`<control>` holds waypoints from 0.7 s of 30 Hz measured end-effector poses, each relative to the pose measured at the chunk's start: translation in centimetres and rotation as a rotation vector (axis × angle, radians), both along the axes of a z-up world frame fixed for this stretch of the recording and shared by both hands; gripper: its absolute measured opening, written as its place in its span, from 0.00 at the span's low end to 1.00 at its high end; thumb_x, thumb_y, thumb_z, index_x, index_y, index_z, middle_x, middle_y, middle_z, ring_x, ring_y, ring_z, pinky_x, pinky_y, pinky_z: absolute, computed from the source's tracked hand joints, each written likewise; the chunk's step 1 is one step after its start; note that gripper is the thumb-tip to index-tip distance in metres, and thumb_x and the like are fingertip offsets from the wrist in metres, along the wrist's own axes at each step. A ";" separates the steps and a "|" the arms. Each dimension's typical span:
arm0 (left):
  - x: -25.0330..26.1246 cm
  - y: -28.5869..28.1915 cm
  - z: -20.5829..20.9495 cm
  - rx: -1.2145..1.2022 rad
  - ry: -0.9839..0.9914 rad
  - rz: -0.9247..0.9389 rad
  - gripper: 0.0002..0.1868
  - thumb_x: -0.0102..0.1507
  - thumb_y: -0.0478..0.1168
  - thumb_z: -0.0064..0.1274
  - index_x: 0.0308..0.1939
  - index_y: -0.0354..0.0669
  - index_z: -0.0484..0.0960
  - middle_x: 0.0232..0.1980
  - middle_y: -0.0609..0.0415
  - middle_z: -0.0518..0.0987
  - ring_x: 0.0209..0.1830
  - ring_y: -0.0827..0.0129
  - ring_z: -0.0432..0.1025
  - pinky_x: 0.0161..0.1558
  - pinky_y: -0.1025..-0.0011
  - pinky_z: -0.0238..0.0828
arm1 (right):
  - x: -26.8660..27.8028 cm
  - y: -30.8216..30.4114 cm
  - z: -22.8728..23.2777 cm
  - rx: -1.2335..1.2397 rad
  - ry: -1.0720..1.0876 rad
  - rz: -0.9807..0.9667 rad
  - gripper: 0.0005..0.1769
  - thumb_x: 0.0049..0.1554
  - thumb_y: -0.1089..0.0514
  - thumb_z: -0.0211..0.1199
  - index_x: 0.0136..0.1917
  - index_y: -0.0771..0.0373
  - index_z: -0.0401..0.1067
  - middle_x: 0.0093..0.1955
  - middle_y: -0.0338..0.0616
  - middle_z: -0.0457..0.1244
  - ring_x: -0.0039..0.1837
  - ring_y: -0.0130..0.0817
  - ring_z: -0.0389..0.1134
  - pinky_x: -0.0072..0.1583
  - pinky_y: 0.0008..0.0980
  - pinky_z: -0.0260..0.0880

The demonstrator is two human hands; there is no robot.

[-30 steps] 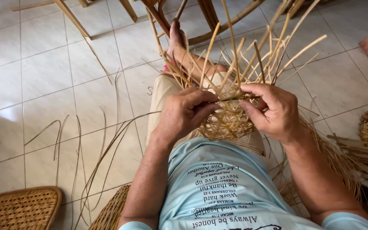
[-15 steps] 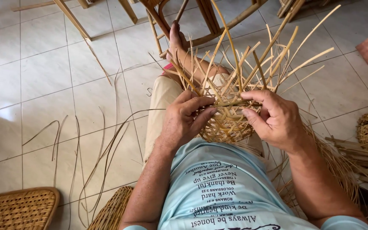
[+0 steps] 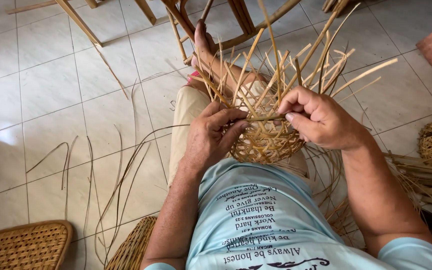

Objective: A person is weaving a basket by hand using thin wooden or bamboo strands on a tiled floor.

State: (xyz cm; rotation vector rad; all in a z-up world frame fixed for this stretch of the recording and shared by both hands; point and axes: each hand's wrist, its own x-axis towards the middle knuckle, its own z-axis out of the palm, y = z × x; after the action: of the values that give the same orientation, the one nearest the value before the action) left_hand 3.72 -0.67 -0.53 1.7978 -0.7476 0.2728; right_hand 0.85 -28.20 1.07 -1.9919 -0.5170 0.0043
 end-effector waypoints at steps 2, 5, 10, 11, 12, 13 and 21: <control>-0.1 -0.1 0.0 0.000 0.011 0.011 0.09 0.65 0.45 0.64 0.49 0.54 0.89 0.35 0.54 0.73 0.32 0.63 0.76 0.35 0.69 0.77 | -0.2 0.3 0.4 0.044 0.016 0.011 0.12 0.58 0.74 0.52 0.53 0.69 0.70 0.28 0.46 0.65 0.25 0.26 0.68 0.27 0.25 0.71; -0.2 -0.1 0.1 0.003 -0.030 0.067 0.10 0.66 0.45 0.65 0.50 0.51 0.88 0.36 0.52 0.74 0.32 0.62 0.76 0.35 0.68 0.77 | -0.5 0.5 0.6 0.068 -0.024 -0.031 0.12 0.60 0.74 0.52 0.55 0.71 0.70 0.32 0.48 0.68 0.27 0.26 0.70 0.30 0.27 0.74; -0.3 -0.4 -0.5 -0.051 0.012 0.027 0.10 0.65 0.44 0.65 0.50 0.51 0.88 0.35 0.53 0.73 0.31 0.65 0.75 0.35 0.68 0.76 | -1.7 1.0 1.9 -0.047 -0.087 -0.145 0.12 0.61 0.73 0.53 0.59 0.70 0.67 0.36 0.53 0.70 0.26 0.29 0.70 0.31 0.28 0.72; -0.3 -0.4 -0.5 -0.050 0.014 0.024 0.10 0.65 0.44 0.65 0.50 0.51 0.88 0.35 0.53 0.73 0.31 0.65 0.75 0.35 0.68 0.76 | -1.6 0.8 1.7 -0.047 -0.085 -0.148 0.12 0.61 0.73 0.53 0.59 0.70 0.67 0.36 0.53 0.70 0.26 0.29 0.70 0.31 0.28 0.72; -0.3 -0.4 -0.6 -0.053 0.006 0.034 0.10 0.65 0.44 0.65 0.50 0.51 0.88 0.36 0.53 0.74 0.31 0.66 0.74 0.36 0.69 0.76 | -1.6 0.5 1.5 -0.007 -0.057 -0.119 0.13 0.60 0.73 0.53 0.58 0.70 0.68 0.36 0.52 0.70 0.26 0.27 0.69 0.30 0.27 0.72; -0.4 -0.3 -0.6 -0.056 -0.002 0.043 0.11 0.65 0.44 0.65 0.51 0.51 0.88 0.36 0.53 0.74 0.31 0.68 0.74 0.36 0.71 0.76 | -1.5 0.3 1.2 0.033 -0.028 -0.091 0.14 0.59 0.74 0.54 0.58 0.70 0.69 0.36 0.51 0.71 0.25 0.26 0.68 0.30 0.25 0.72; -0.3 -0.5 -1.1 -0.003 -0.038 0.135 0.11 0.66 0.43 0.64 0.53 0.54 0.88 0.35 0.54 0.74 0.29 0.66 0.73 0.34 0.68 0.77 | -0.9 0.4 0.4 0.318 0.111 0.011 0.13 0.56 0.76 0.56 0.55 0.70 0.69 0.35 0.44 0.65 0.27 0.21 0.69 0.34 0.26 0.80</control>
State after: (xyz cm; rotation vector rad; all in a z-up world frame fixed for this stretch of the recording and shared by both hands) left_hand 3.41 -1.18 -1.62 1.8473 -0.6528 0.3977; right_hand -0.03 -27.79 1.48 -1.6681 -0.4278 0.0367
